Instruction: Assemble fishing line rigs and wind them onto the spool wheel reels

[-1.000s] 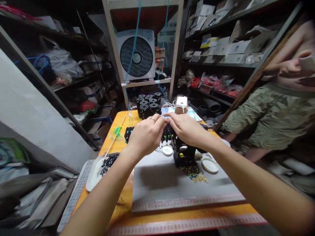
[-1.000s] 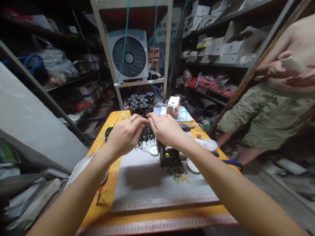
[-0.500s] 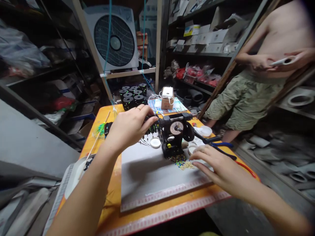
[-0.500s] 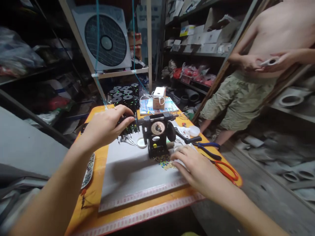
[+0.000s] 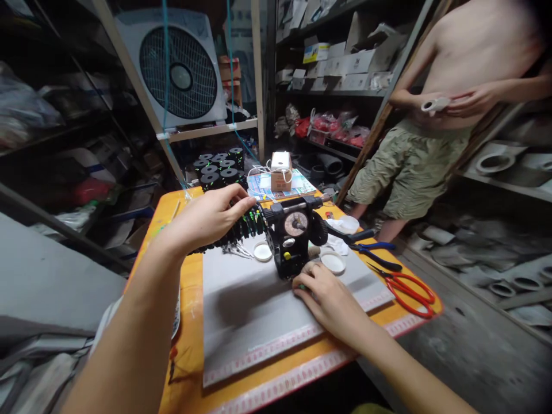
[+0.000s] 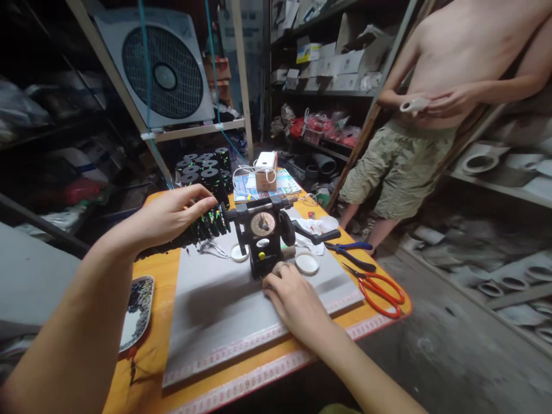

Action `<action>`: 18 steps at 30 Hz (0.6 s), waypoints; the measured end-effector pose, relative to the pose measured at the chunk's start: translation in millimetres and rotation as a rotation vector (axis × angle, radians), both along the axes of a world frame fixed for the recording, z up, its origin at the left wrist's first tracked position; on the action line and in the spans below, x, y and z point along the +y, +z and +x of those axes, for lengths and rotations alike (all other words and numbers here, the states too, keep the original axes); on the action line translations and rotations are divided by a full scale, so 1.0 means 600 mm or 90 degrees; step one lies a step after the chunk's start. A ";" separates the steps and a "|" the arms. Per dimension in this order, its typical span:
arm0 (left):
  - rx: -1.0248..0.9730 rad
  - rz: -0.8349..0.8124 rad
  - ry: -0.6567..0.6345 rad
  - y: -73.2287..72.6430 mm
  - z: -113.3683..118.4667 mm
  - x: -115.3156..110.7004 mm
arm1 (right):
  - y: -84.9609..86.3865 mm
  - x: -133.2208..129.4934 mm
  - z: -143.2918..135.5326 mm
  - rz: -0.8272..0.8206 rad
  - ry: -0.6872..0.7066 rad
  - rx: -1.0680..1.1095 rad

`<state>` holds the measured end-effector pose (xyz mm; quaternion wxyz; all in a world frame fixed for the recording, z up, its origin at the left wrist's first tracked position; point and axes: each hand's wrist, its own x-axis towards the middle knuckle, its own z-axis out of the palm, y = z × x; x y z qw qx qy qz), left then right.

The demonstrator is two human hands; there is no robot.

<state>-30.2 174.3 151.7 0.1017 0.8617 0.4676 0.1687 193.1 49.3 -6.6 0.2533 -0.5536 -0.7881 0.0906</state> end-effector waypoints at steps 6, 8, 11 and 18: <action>-0.013 -0.023 0.008 0.004 -0.001 -0.007 | -0.008 0.021 -0.007 0.025 -0.014 -0.017; -0.009 -0.022 0.014 0.006 -0.001 -0.010 | -0.011 0.024 -0.008 0.033 -0.017 -0.019; -0.010 -0.025 0.018 0.008 -0.001 -0.013 | -0.013 0.023 -0.011 0.044 -0.025 -0.015; -0.008 -0.043 0.028 0.014 0.001 -0.019 | -0.024 0.008 -0.018 0.081 -0.065 0.004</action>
